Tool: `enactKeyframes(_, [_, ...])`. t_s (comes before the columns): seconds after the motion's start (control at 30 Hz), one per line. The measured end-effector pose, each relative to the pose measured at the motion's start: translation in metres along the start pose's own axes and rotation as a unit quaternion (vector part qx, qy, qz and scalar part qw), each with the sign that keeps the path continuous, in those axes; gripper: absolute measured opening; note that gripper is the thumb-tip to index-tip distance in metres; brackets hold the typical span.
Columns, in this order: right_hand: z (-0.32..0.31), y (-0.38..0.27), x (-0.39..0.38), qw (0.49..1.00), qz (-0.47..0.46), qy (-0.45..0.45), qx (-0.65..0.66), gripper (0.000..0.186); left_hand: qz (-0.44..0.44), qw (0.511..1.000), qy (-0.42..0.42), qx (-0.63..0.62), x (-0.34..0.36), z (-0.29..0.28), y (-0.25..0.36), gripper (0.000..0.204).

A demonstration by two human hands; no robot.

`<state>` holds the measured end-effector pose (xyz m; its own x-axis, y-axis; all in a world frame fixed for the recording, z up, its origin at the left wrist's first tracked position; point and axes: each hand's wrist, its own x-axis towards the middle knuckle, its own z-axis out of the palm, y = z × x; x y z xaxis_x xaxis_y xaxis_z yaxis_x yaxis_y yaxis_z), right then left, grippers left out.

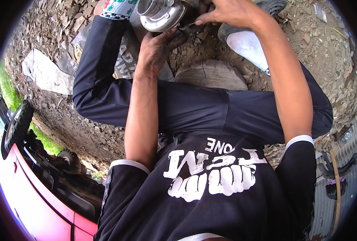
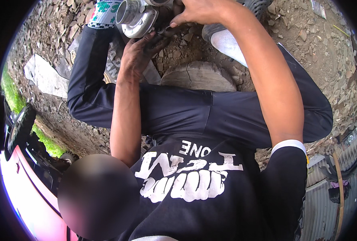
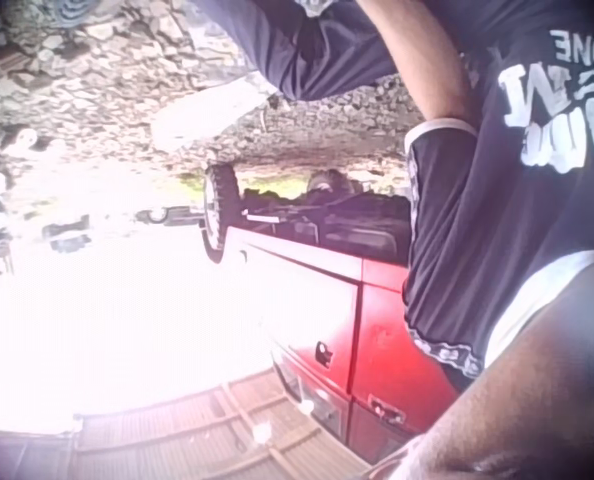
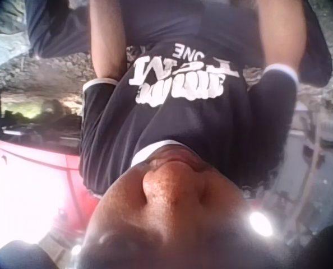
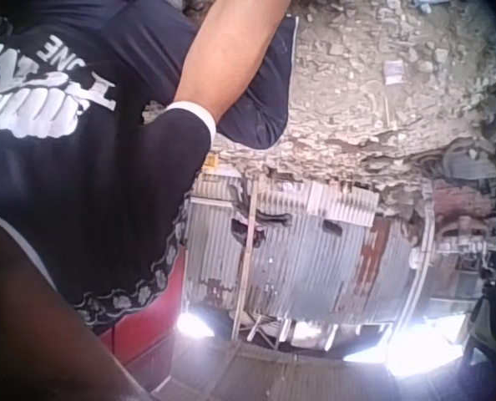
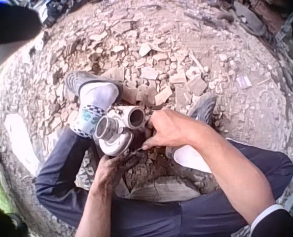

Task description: The person sits on the ground and uses a wrench to tighten bolts on a turbocharger. They repeatedly adjust the wrench and reposition the turbocharger to access different bolts.

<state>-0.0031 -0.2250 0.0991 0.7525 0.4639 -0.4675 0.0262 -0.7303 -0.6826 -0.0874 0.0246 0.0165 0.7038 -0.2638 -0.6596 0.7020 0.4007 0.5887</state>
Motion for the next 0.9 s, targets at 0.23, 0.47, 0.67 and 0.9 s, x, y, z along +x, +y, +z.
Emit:
enactKeyframes(0.23, [0.085,-0.023,-0.040,0.980,0.006,0.196,0.020,0.022,-0.020,0.999,0.024,0.038,0.000,-0.003,0.009,0.045])
enactKeyframes(0.47, [0.099,-0.042,-0.050,0.969,0.015,0.243,0.049,0.015,-0.005,1.000,0.021,0.014,0.003,-0.007,0.009,0.042])
enactKeyframes(0.67, [0.080,-0.027,-0.047,0.972,0.002,0.233,0.035,0.015,-0.011,1.000,0.001,0.014,0.004,-0.008,0.009,0.040])
enactKeyframes(0.9, [0.082,-0.039,-0.048,0.976,0.051,0.195,0.086,0.014,-0.016,1.000,0.008,0.007,0.005,-0.014,0.008,0.036])
